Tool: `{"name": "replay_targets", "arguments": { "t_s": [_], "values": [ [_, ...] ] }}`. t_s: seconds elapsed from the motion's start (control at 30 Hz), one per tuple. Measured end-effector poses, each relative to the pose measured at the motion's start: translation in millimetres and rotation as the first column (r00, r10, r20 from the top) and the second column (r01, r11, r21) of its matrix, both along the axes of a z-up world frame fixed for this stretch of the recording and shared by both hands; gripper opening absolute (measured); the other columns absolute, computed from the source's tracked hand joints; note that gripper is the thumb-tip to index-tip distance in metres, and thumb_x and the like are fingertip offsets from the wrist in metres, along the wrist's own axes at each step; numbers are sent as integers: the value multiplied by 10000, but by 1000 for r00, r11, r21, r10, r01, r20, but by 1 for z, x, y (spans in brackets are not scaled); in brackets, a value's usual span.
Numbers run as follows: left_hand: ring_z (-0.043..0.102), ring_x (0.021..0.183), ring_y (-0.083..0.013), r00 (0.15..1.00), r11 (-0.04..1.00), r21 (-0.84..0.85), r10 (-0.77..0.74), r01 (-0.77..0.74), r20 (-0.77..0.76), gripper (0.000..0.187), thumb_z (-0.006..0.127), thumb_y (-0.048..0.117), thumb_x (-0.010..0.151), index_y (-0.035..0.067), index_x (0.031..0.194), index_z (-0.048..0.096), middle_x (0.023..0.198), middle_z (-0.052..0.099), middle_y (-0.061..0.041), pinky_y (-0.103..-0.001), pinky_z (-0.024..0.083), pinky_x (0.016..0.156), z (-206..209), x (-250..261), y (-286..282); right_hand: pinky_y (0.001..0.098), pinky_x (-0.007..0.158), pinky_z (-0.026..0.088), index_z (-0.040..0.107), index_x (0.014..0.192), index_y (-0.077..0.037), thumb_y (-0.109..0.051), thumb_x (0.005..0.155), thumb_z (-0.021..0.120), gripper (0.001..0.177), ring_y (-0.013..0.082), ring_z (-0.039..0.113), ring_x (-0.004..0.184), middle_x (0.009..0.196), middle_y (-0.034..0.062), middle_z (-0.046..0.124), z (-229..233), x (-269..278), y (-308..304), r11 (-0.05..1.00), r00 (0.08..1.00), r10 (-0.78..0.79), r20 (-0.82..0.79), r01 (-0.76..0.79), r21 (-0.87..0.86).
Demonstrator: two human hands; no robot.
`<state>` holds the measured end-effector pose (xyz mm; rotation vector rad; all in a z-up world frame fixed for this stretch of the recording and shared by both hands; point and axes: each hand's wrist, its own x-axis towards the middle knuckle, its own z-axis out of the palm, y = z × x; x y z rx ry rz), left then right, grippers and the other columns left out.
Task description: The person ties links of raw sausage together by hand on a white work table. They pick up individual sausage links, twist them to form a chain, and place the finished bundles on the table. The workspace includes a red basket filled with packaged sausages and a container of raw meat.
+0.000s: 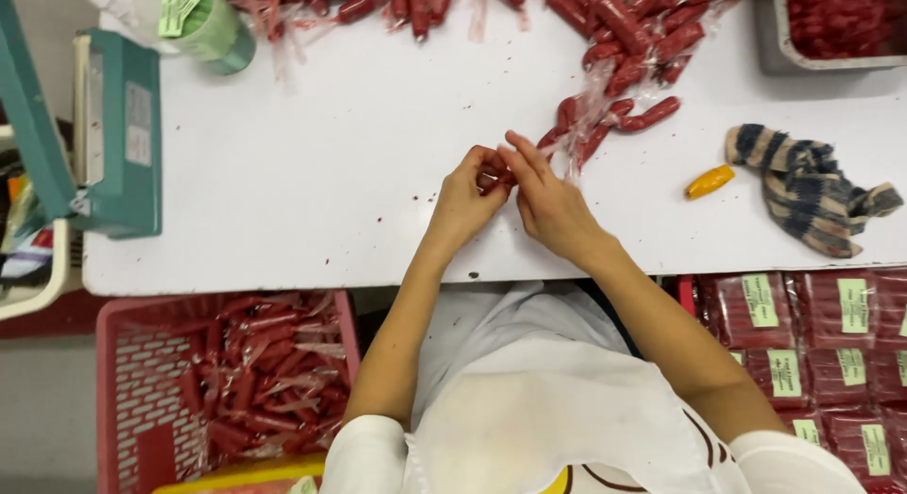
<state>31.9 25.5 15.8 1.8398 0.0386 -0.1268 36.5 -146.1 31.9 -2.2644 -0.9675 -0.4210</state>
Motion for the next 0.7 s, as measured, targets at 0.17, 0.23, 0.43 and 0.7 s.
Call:
{"name": "replay_targets", "arguments": {
  "t_s": [0.17, 0.23, 0.43, 0.7],
  "values": [
    [712, 930, -228, 997, 991, 132, 27, -17, -77, 330, 691, 250, 867, 158, 1179, 636, 1003, 751, -81, -383, 581, 835, 30, -40, 29, 382, 697, 554, 632, 1168, -39, -10, 951, 606, 220, 313, 681, 877, 988, 98, 619, -21, 20, 7, 978, 972, 149, 184, -118, -172],
    [717, 975, -255, 991, 979, 198, -14, 41, -135, 405, 667, 394, 885, 174, 1224, 654, 1018, 755, -84, -422, 579, 864, 27, -41, 22, 397, 719, 543, 625, 1148, -26, -9, 954, 593, 198, 331, 660, 909, 983, 110, 606, -16, 17, 1, 963, 954, 222, 201, -182, -198],
    [709, 764, -282, 927, 931, -97, -360, 351, -100, 304, 469, 275, 994, 53, 1013, 677, 750, 670, -135, -427, 596, 751, 22, -18, -53, 386, 693, 535, 576, 858, -90, -130, 856, 704, 134, 289, 641, 793, 824, 60, 546, -37, 47, -85, 971, 920, 124, 371, -35, -238],
    [744, 658, -212, 793, 731, -638, -527, 241, -305, 379, 475, 375, 1060, 24, 1041, 617, 782, 679, -121, -304, 642, 584, 41, 14, -116, 583, 702, 596, 556, 1321, -108, -59, 982, 516, 345, 484, 691, 842, 1265, 153, 579, 43, 18, -149, 913, 957, -285, -55, 254, -321]
  ]
}}
